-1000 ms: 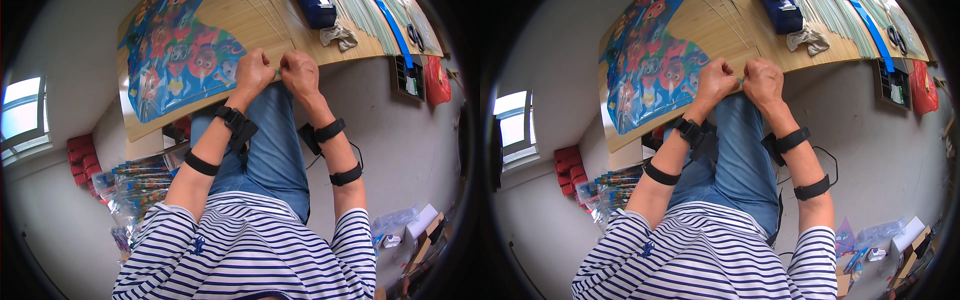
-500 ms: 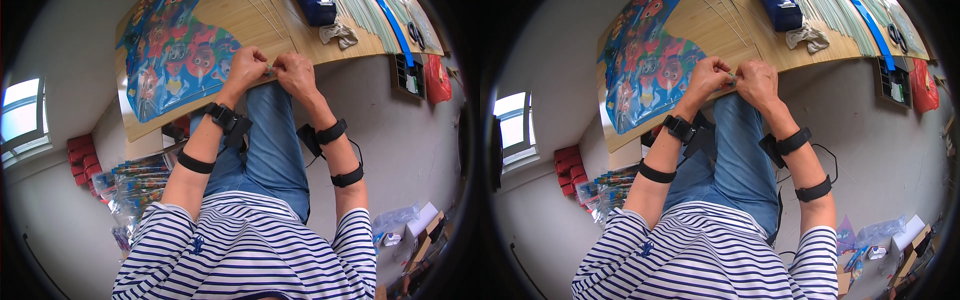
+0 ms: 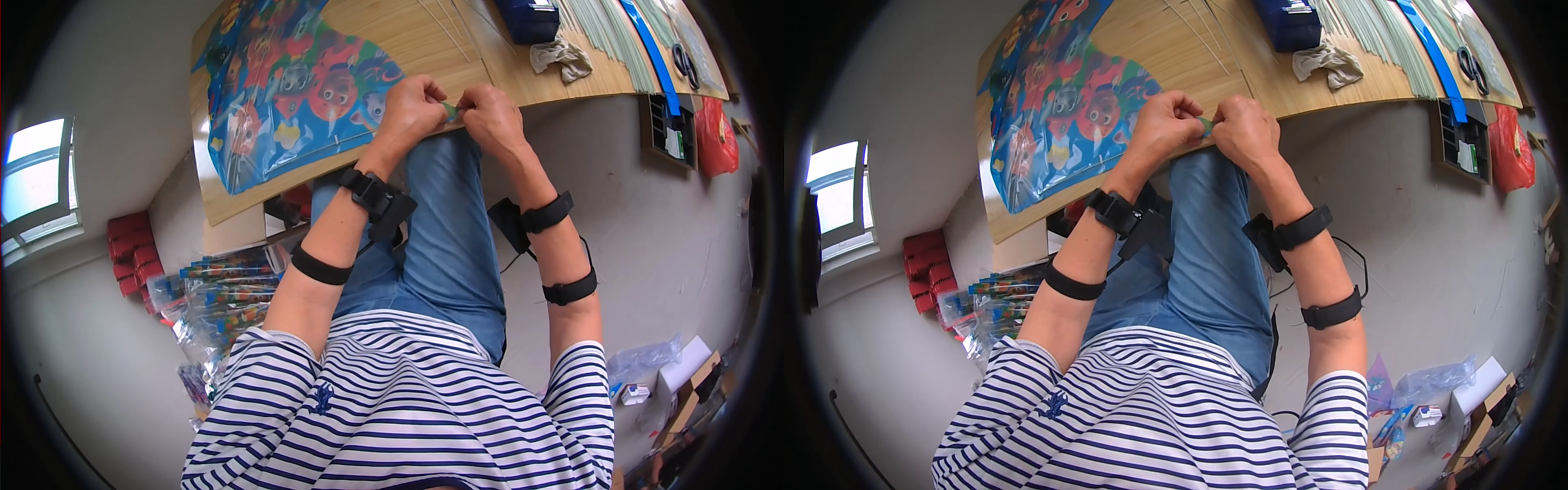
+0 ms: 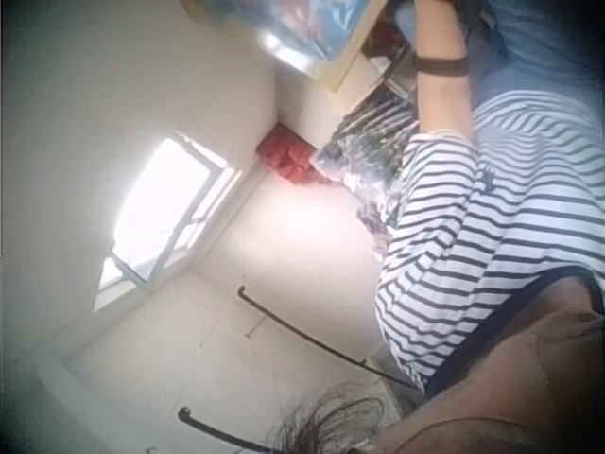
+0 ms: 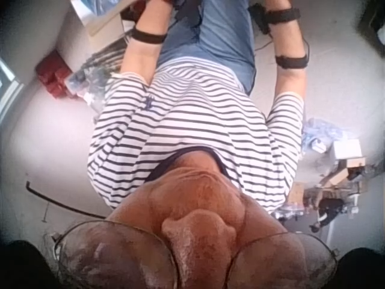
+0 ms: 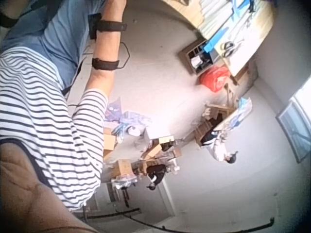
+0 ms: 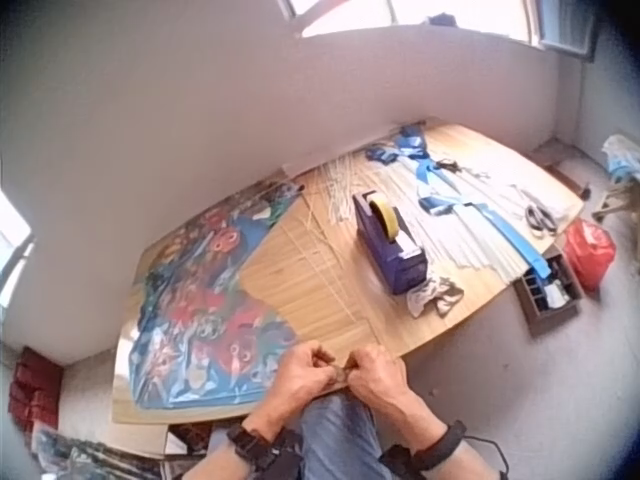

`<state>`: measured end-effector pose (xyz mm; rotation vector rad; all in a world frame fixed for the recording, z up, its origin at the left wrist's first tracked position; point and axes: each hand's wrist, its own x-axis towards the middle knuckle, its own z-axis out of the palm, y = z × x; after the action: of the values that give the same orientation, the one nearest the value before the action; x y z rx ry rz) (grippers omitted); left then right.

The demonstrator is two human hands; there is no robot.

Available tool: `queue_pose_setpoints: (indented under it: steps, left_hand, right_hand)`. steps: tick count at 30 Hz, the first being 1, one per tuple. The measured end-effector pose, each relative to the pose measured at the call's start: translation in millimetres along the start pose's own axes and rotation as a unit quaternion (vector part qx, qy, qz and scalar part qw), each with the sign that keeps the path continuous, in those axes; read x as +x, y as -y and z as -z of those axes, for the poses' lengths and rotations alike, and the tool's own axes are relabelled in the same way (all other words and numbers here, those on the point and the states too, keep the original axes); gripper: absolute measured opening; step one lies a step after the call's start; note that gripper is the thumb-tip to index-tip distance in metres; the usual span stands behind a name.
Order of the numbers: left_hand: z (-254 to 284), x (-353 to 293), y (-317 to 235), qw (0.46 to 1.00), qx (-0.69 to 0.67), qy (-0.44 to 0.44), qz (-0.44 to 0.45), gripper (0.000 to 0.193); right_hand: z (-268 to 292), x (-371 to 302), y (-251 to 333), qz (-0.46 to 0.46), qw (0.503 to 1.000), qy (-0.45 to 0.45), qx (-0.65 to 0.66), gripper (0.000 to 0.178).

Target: The recorder is assembling components of a kite, including attaching rods and tape.

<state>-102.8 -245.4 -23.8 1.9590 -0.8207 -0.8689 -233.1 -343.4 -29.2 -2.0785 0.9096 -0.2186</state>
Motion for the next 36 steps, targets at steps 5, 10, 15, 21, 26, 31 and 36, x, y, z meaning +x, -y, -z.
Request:
queue_pose_setpoints:
  steps: [5, 10, 15, 21, 26, 31, 36]
  left_hand:
    - [-6.7, -9.2, -7.9, 0.998, 0.021, -0.039, -0.046, 0.022]
    - [-9.8, -10.8, -9.5, 0.998, 0.013, -0.053, -0.033, 0.019]
    - [-11.8, -8.2, -10.2, 0.998, -0.042, -0.045, 0.007, 0.020]
    - [-12.4, -5.8, -13.0, 0.998, -0.054, -0.034, 0.011, 0.019]
    - [-14.6, -4.3, -13.0, 0.998, -0.045, -0.041, 0.008, 0.017]
    - [-9.5, -3.4, -5.4, 0.995, -0.092, -0.041, 0.012, 0.014]
    - [-5.8, -4.7, -5.4, 0.991, -0.134, -0.023, 0.016, 0.015]
  right_hand:
    - [0.2, 1.6, -2.4, -0.030, 0.999, 0.005, 0.017, 0.020]
    - [1.2, 2.3, -1.4, -0.042, 0.999, 0.009, 0.024, 0.020]
    - [2.3, 2.5, 0.0, -0.039, 0.999, 0.019, 0.023, 0.021]
    - [4.1, 1.6, 1.2, -0.035, 0.999, 0.022, 0.016, 0.022]
    - [2.7, 1.0, -0.4, -0.025, 1.000, 0.005, 0.009, 0.022]
    - [-0.3, 5.5, -6.8, -0.047, 0.997, 0.014, 0.055, 0.021]
    - [-1.5, 6.0, -9.4, -0.033, 0.998, 0.000, 0.050, 0.020]
